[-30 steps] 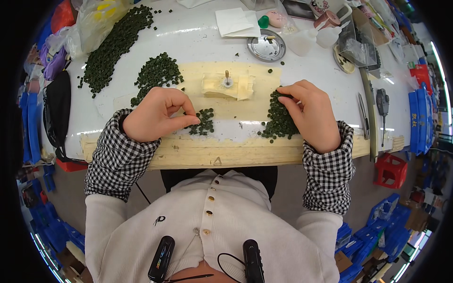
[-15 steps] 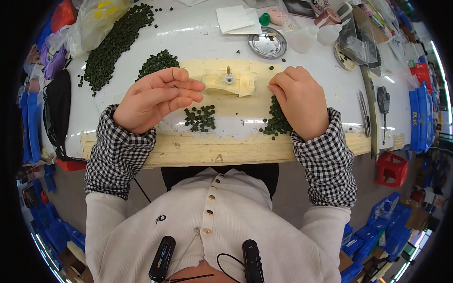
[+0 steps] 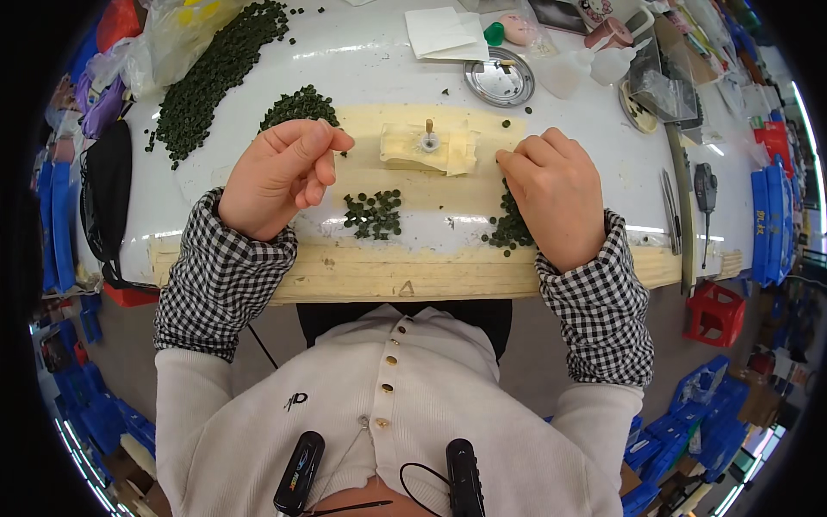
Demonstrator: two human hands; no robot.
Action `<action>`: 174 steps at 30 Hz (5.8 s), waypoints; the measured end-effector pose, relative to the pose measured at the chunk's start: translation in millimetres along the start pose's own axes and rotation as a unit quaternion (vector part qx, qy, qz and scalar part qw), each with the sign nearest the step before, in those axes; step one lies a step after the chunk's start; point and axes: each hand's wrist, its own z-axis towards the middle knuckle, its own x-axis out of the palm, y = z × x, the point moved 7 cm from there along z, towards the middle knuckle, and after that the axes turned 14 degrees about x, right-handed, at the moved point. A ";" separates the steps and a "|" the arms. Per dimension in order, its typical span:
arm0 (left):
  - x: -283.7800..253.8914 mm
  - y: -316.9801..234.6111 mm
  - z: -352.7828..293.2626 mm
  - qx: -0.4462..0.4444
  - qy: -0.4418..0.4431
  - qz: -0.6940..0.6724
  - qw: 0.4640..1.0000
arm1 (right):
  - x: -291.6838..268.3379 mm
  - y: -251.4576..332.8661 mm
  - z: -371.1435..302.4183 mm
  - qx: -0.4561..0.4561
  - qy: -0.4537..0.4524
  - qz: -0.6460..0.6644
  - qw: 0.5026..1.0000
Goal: Assembling small green plastic pieces by hand on a workbench.
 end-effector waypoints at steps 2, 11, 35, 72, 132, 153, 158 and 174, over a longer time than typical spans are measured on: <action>0.1 1.4 1.0 0.003 -0.017 -0.002 1.000 | 0.6 -0.4 1.0 0.000 0.003 0.005 1.000; 13.7 -0.6 1.5 0.004 -0.040 -0.032 0.999 | 2.8 2.6 2.1 -0.006 0.006 0.010 1.000; 21.9 -0.1 -4.2 0.039 -0.043 -0.119 0.991 | -36.1 59.2 39.5 0.044 0.072 0.470 0.879; 19.7 -7.1 -7.6 0.095 -0.086 -0.008 0.992 | 4.7 64.8 26.3 0.117 0.165 0.625 0.754; 17.7 -37.2 -9.7 0.248 -0.070 0.214 0.942 | -7.2 76.1 29.6 -0.005 0.120 0.463 0.878; 16.6 -32.1 -9.1 0.216 -0.093 0.183 0.955 | -33.3 44.3 36.7 0.050 -0.050 0.365 0.928; 17.2 -28.6 -7.6 0.204 -0.094 0.183 0.957 | -21.2 32.2 45.4 0.075 -0.024 0.265 0.961; 24.4 -18.2 -6.6 0.170 -0.061 0.198 0.963 | -45.6 34.0 26.9 0.066 -0.081 0.449 0.888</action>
